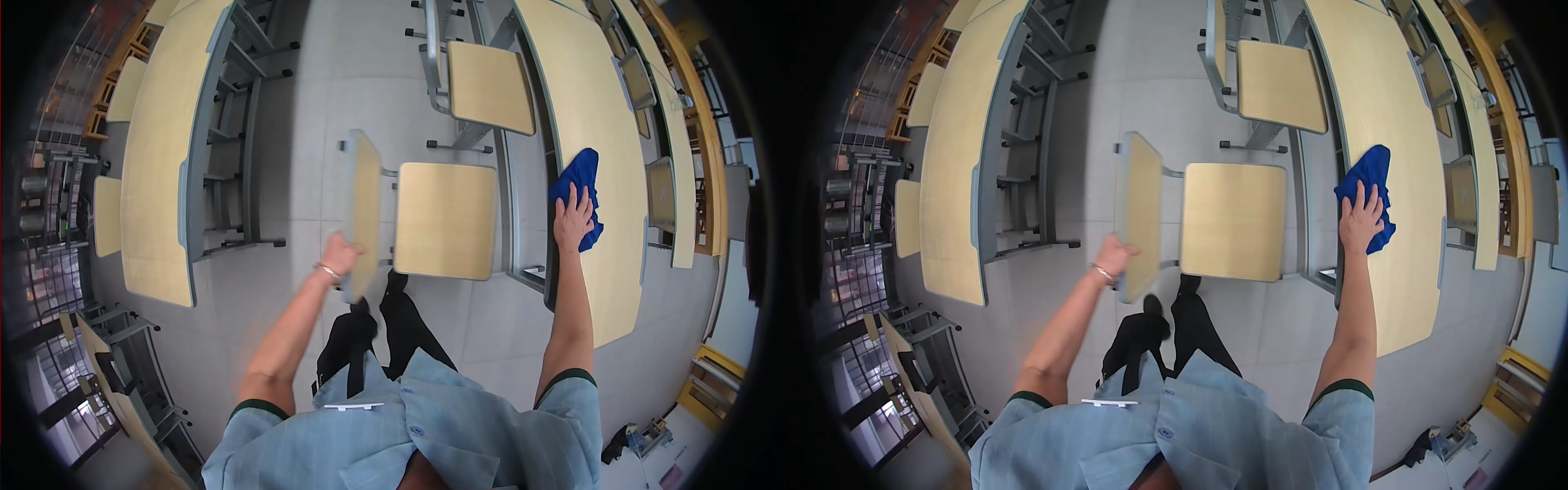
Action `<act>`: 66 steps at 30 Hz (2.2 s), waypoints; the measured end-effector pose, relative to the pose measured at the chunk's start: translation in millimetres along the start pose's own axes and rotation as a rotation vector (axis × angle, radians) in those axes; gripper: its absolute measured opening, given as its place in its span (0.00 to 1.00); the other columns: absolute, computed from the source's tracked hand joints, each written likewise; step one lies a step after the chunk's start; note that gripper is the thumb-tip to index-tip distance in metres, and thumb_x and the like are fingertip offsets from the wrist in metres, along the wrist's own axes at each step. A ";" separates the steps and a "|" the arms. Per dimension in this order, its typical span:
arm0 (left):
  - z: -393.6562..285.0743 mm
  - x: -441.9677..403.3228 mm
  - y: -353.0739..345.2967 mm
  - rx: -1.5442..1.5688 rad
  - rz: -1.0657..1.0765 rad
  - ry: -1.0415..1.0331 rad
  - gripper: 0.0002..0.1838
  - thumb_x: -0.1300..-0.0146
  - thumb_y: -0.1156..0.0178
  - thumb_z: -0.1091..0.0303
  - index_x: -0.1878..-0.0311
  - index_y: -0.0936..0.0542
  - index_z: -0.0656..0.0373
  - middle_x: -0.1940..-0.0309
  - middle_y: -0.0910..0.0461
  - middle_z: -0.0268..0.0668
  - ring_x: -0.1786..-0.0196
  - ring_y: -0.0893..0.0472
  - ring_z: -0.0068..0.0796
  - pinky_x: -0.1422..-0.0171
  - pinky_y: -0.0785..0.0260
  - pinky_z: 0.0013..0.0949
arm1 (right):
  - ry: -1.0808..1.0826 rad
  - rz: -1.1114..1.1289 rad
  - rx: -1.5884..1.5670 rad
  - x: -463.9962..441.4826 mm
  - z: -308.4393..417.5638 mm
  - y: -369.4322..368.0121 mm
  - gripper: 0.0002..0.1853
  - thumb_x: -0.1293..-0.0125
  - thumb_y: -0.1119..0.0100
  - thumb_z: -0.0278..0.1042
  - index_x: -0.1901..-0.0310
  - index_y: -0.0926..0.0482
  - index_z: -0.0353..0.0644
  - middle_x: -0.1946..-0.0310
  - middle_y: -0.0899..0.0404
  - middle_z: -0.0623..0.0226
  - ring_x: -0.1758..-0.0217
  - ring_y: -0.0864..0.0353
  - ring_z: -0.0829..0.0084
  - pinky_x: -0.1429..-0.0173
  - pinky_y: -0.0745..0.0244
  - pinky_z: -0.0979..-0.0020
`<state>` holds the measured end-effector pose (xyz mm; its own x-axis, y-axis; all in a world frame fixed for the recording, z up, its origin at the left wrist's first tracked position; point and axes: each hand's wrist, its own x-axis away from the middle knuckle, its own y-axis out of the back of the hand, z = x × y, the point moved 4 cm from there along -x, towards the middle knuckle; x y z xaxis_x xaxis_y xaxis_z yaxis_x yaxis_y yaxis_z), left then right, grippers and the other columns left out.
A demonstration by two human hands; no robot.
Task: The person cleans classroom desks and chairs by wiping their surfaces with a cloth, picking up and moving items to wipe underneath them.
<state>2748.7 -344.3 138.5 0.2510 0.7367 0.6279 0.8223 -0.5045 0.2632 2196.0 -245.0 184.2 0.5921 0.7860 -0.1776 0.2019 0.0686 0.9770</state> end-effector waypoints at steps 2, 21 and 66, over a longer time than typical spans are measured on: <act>-15.8 4.6 -45.9 0.033 0.019 -0.105 0.12 0.45 0.34 0.70 0.62 0.15 0.69 0.73 0.14 0.39 0.70 0.16 0.28 0.65 0.23 0.37 | -0.013 -0.005 -0.005 1.1 -1.3 -1.1 0.30 0.24 0.50 0.55 0.24 0.38 0.67 0.19 0.46 0.66 0.21 0.42 0.50 0.34 0.41 0.31; -87.0 -169.0 139.7 -0.405 -0.072 -0.221 0.33 0.33 0.35 0.47 0.36 0.23 0.66 0.46 0.18 0.52 0.53 0.14 0.40 0.46 0.22 0.39 | -1.032 0.174 -0.027 58.3 -12.7 4.3 0.28 0.22 0.58 0.62 0.23 0.39 0.74 0.18 0.50 0.66 0.18 0.46 0.52 0.32 0.40 0.29; -630.3 -577.2 -267.0 -1.090 0.223 -1.534 0.34 0.28 0.49 0.50 0.24 0.33 0.59 0.21 0.43 0.52 0.19 0.47 0.57 0.18 0.62 0.64 | -1.468 -0.077 0.248 -412.2 -151.0 -93.2 0.25 0.31 0.46 0.56 0.34 0.27 0.66 0.27 0.37 0.65 0.31 0.34 0.46 0.45 0.30 0.36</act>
<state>2062.3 -918.6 167.3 0.9724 0.0262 -0.2316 0.2320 -0.2072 0.9504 1815.3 -482.7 184.1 0.7808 -0.5296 -0.3315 0.3037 -0.1420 0.9421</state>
